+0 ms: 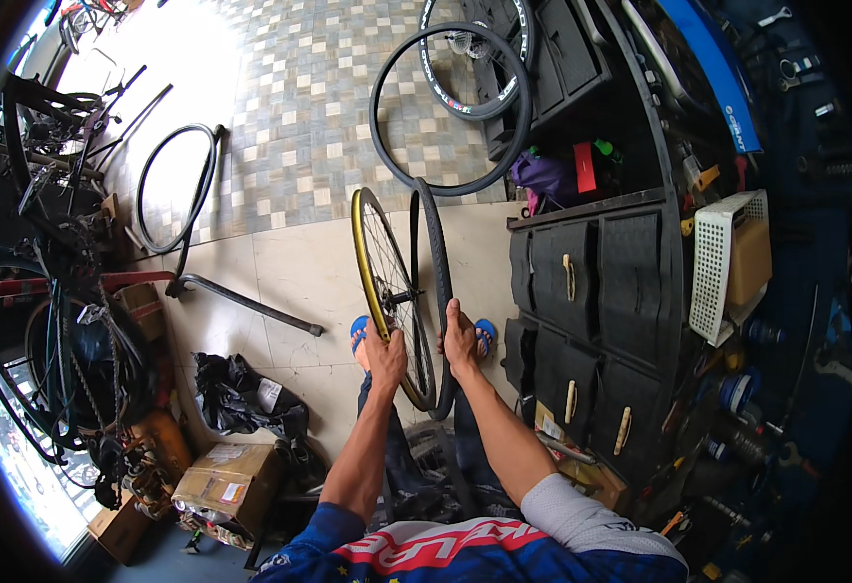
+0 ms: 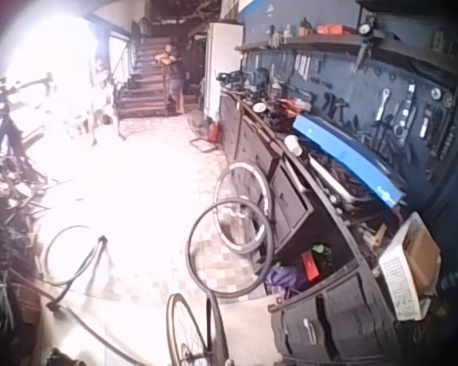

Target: The person removes a bicycle tire from a wheel using tire levers, then installs a new tire onto the same wheel. The person works in a bicycle repair shop, handling the wheel, tire, and tire levers throughout the process.

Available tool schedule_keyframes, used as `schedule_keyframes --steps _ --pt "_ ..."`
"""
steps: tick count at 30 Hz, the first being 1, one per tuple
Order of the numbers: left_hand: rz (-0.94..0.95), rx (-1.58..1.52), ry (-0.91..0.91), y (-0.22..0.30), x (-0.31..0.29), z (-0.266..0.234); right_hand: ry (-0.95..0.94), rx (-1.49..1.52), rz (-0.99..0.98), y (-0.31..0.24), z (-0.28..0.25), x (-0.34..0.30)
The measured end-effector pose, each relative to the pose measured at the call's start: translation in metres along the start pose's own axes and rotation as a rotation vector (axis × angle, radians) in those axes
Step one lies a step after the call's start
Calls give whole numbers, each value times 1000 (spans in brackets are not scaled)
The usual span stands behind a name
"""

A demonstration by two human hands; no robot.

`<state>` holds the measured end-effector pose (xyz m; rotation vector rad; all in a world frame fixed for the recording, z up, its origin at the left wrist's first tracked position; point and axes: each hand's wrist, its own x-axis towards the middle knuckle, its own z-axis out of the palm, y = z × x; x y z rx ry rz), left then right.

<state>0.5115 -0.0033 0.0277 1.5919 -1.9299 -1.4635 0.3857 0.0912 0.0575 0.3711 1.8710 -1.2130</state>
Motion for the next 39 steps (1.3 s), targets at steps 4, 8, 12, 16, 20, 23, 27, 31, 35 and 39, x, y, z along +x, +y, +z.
schedule_keyframes --steps 4,8,12,16,20,23,27,31,35,39 --pt "69 -14 -6 -5 -4 -2 -3 -19 -7 0 -1 0" --pt "68 -52 -59 -6 -8 -7 -4 -51 4 2 -2 0" --pt "34 -32 -116 -5 -11 -8 -15 -46 -21 4 1 0" --pt "190 -97 -95 1 -16 -6 -29 -51 -35 4 2 0" --pt "171 -27 -95 8 -18 -2 -35 -40 -8 4 0 0" --pt "162 -51 -88 9 -18 -1 -27 -49 -23 3 0 0" --pt "222 -67 -62 5 -17 -2 -27 -46 -22 1 2 -1" --pt "34 -121 -159 0 -18 -4 -37 -30 -23 0 3 -1" --pt "163 -89 -126 -3 -20 -4 -32 -22 12 2 4 -1" --pt "205 -103 -127 0 -25 -3 -38 -43 -21 2 5 1"
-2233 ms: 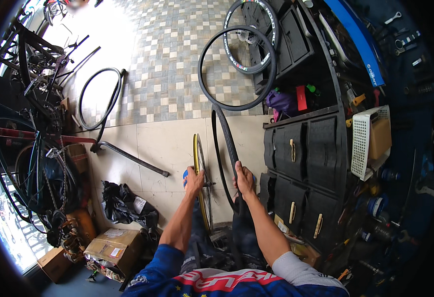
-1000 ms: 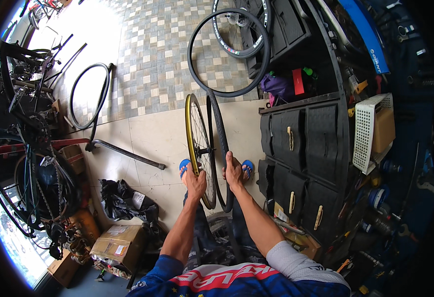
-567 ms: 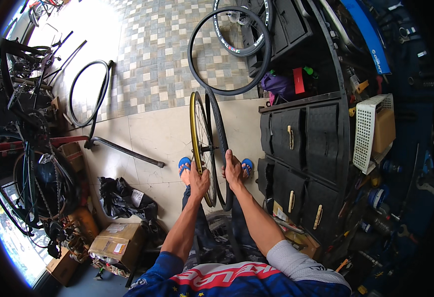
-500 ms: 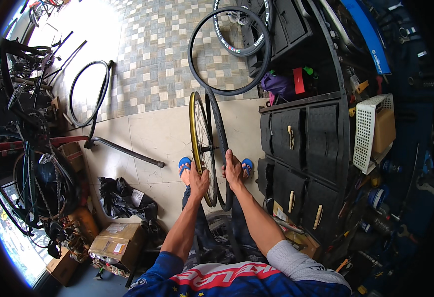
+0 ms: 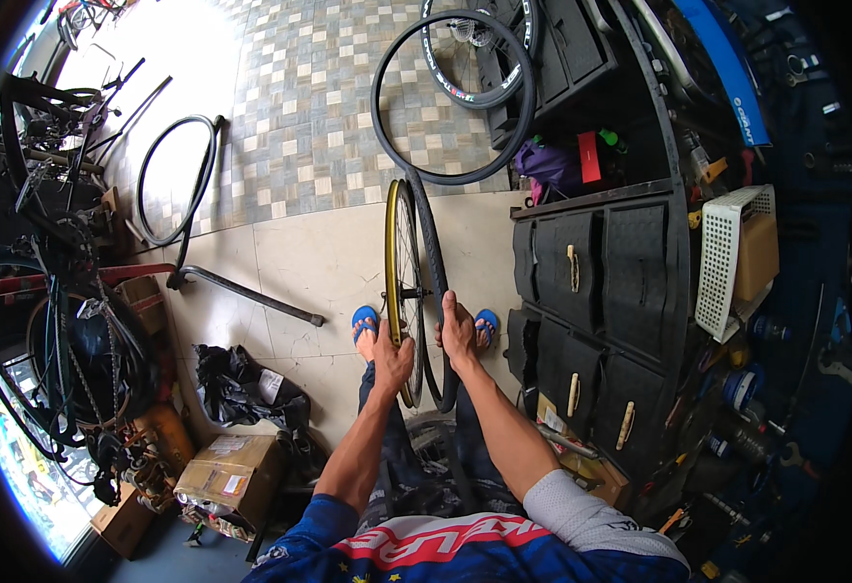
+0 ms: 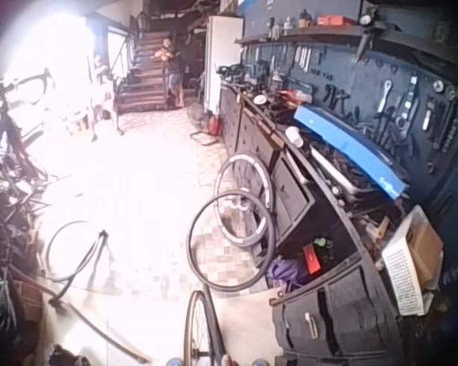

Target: The person removes a bicycle tire from a wheel using tire levers, then installs a new tire onto the same wheel. The person works in a bicycle repair shop, handling the wheel, tire, and tire levers throughout the process.

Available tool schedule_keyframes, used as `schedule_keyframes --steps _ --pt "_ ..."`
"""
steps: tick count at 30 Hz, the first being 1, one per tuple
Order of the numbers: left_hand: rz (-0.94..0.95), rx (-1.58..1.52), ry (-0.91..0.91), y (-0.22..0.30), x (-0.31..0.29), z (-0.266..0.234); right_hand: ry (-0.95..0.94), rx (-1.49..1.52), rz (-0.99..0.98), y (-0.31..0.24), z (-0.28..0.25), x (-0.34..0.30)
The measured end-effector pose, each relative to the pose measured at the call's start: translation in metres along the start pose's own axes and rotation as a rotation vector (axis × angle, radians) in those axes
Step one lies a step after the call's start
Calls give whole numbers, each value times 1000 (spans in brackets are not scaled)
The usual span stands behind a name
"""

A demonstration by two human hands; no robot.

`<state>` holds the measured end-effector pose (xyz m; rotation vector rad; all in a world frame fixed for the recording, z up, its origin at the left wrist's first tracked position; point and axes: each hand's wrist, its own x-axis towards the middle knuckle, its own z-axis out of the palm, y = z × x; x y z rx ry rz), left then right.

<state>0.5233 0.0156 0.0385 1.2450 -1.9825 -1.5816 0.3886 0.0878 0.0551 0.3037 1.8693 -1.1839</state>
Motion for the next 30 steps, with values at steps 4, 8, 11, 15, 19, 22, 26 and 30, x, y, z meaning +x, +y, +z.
schedule_keyframes --steps 4,8,11,15,19,22,26,30 --pt "12 29 6 9 0 7 -11 14 0 -2 -1 -3" --pt "-181 -42 -87 14 12 14 16 -105 -61 -7 -6 -8" --pt "-202 -61 -114 16 19 19 36 -109 -59 -12 -10 -8" --pt "-250 -36 -119 18 15 30 23 -87 -59 -13 -14 -4" --pt "-250 -55 -87 22 9 35 14 -97 -86 -5 -12 1" --pt "-213 -78 -70 25 6 33 -1 -81 -98 1 -9 4" --pt "-176 -13 -84 27 1 28 -6 -78 -66 -1 -9 -1" --pt "-207 5 -99 26 3 26 48 -162 -81 -13 -8 -8"
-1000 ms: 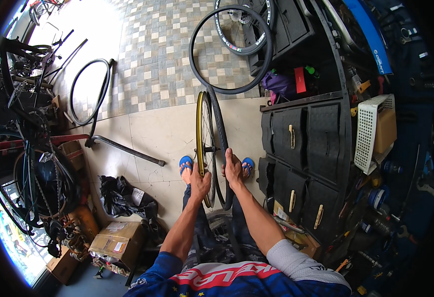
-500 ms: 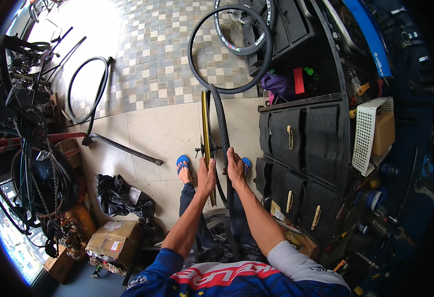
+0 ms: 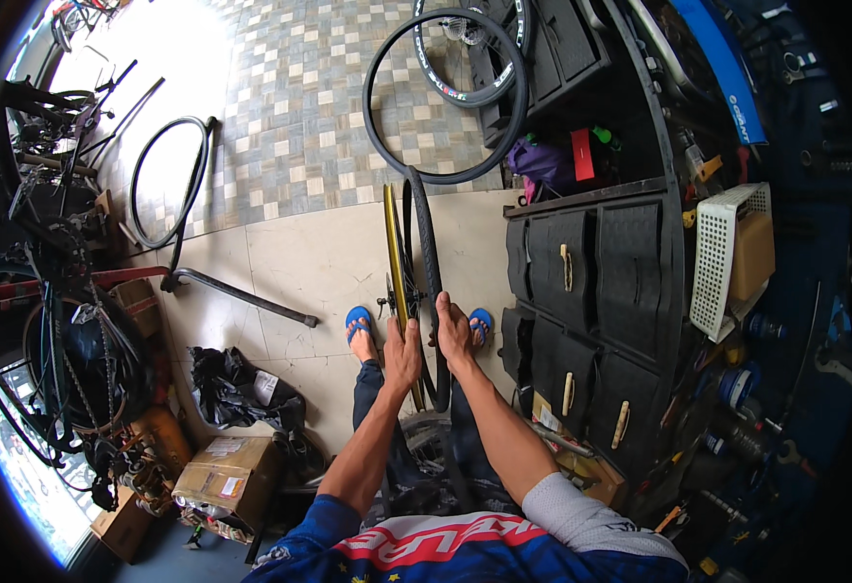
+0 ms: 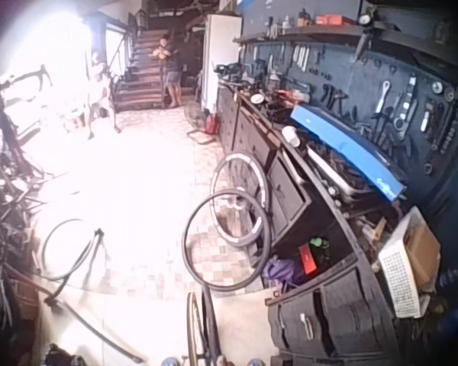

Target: The person removes a bicycle tire from a wheel using tire levers, then installs a new tire onto the same wheel. The person works in a bicycle repair shop, handling the wheel, tire, and tire levers throughout the process.

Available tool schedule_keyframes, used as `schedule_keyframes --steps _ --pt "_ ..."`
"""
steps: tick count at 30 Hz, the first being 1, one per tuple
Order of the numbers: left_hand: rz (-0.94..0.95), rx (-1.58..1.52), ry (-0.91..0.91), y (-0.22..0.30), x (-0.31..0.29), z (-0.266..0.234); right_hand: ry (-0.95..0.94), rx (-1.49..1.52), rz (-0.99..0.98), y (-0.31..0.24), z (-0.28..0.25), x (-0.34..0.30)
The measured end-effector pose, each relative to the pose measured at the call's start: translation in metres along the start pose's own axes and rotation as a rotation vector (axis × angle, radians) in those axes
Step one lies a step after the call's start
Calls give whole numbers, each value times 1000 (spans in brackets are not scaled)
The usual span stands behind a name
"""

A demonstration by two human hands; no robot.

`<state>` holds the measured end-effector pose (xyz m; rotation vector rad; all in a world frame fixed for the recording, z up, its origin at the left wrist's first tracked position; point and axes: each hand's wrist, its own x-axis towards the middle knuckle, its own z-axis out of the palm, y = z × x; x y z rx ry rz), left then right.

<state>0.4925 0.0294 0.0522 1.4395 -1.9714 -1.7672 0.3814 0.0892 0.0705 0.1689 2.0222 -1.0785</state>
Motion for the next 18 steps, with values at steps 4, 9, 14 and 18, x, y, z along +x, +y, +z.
schedule_keyframes --steps 4,9,14,18 --pt "18 14 -9 -4 9 -3 -17 8 73 -8 -1 -4" --pt "9 9 -21 -8 14 -6 -6 14 6 -7 -1 -6" --pt "-61 -14 -51 -9 13 -5 -21 34 3 -8 3 -7" --pt "33 -33 38 -8 10 -2 -30 -4 46 -9 3 -9"
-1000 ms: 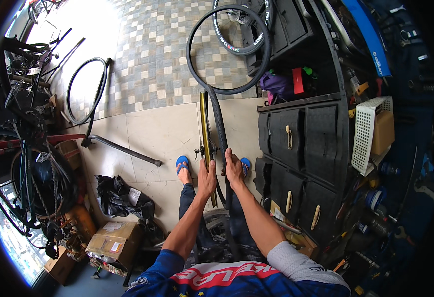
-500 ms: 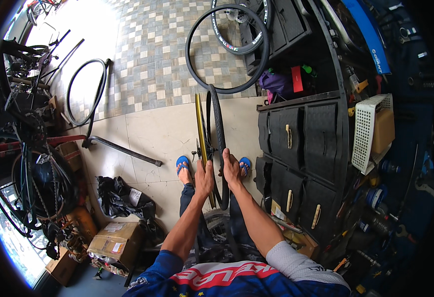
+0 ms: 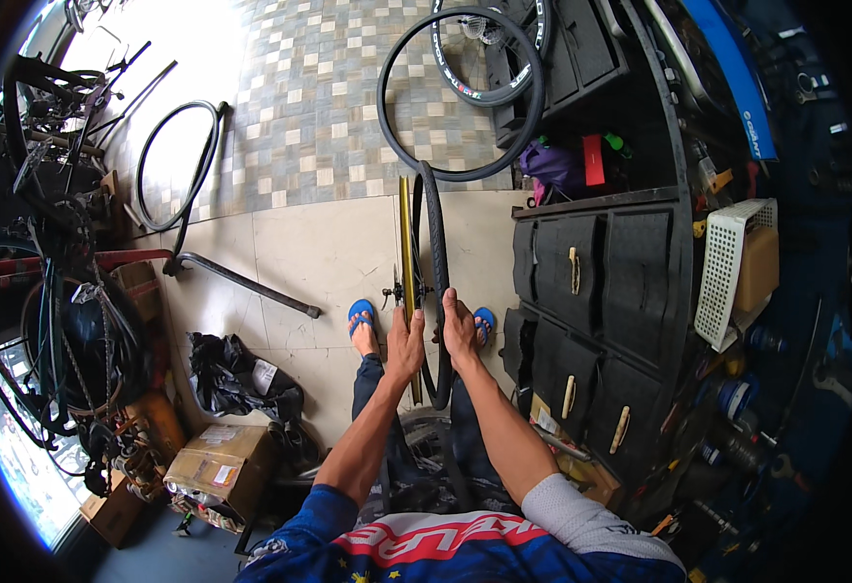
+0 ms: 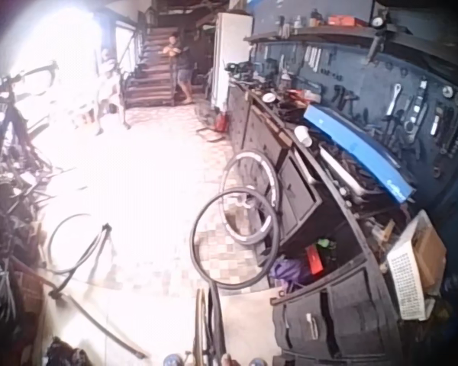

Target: The person removes a bicycle tire from a wheel using tire levers, then installs a new tire onto the same wheel. The person works in a bicycle repair shop, handling the wheel, tire, and tire levers throughout the process.

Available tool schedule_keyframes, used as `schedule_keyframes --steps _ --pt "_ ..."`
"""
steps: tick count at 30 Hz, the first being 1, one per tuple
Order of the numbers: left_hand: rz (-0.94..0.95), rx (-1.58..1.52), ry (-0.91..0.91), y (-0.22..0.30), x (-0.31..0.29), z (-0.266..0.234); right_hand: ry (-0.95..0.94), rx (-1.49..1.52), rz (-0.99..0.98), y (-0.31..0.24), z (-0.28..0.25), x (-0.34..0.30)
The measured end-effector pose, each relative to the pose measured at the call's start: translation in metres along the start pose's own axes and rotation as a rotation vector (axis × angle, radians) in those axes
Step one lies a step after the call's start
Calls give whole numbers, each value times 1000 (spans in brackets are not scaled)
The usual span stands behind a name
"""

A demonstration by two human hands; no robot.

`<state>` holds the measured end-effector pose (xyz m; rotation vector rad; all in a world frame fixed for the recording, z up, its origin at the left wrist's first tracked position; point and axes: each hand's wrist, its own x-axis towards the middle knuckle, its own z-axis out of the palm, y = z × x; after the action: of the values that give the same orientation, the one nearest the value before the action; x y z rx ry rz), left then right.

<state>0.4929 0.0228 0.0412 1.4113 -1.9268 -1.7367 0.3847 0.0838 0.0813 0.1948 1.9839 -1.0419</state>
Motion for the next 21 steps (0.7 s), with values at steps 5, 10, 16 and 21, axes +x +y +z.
schedule_keyframes --steps 5,10,16,21 --pt "26 17 -12 1 6 5 -35 39 39 1 0 3" --pt "-47 -117 -58 8 16 6 -38 39 19 -1 -3 4" --pt "-56 -238 -63 19 29 -4 -48 32 8 4 -2 8" --pt "-19 -102 -52 21 29 -11 -24 45 -57 13 2 17"
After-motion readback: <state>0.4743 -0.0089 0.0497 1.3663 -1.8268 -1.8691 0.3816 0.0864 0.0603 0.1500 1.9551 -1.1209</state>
